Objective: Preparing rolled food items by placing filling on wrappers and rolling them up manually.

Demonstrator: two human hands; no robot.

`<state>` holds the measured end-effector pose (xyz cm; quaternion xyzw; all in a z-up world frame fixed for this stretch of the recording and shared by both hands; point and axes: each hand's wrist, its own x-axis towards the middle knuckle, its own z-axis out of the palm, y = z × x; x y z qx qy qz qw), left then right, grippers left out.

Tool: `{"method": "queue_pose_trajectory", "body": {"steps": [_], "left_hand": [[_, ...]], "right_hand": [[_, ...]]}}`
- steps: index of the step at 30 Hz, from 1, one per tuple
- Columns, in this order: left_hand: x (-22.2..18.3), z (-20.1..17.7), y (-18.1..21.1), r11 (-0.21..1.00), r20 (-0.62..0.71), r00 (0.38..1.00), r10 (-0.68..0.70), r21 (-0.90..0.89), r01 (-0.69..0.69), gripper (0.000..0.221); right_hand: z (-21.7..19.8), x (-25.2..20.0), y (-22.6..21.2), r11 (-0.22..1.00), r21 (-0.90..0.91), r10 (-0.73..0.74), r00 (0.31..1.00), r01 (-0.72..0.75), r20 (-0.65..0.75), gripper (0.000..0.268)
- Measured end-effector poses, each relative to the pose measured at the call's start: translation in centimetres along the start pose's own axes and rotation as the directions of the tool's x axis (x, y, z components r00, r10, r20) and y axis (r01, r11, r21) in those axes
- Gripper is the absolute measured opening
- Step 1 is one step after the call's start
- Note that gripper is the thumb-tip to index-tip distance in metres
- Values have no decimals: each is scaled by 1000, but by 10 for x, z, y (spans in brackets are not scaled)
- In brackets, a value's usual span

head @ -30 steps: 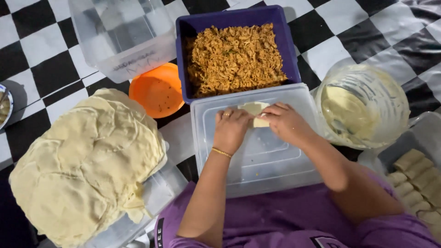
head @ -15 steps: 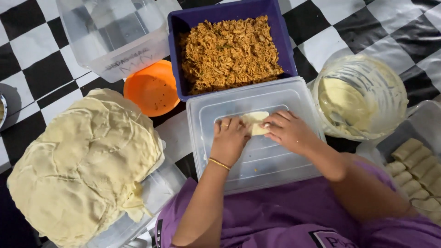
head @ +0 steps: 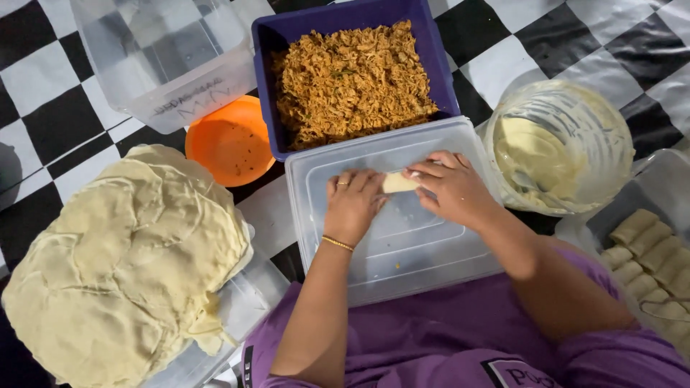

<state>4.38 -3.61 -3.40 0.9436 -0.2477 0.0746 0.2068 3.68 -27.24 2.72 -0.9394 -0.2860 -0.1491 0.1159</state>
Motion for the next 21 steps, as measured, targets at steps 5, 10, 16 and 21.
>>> {"method": "queue_pose_trajectory", "body": {"steps": [5,10,16,21], "left_hand": [[1,-11,6,988,-15,996,-83,-132,81,41],[-24,-11,45,275,212,971,-107,-932,234,32],[-36,-54,120,-700,307,950,-65,-692,176,69],[-51,-74,159,-635,281,949,-140,-761,132,87]], "right_hand": [[32,-1,12,952,297,124,982,-77,-141,34],[-27,5,-29,615,774,348,933,-151,-94,31],[-87,-26,-68,894,445,84,952,58,-293,76],[-96,-72,-84,990,126,-18,961,55,-277,94]]}}
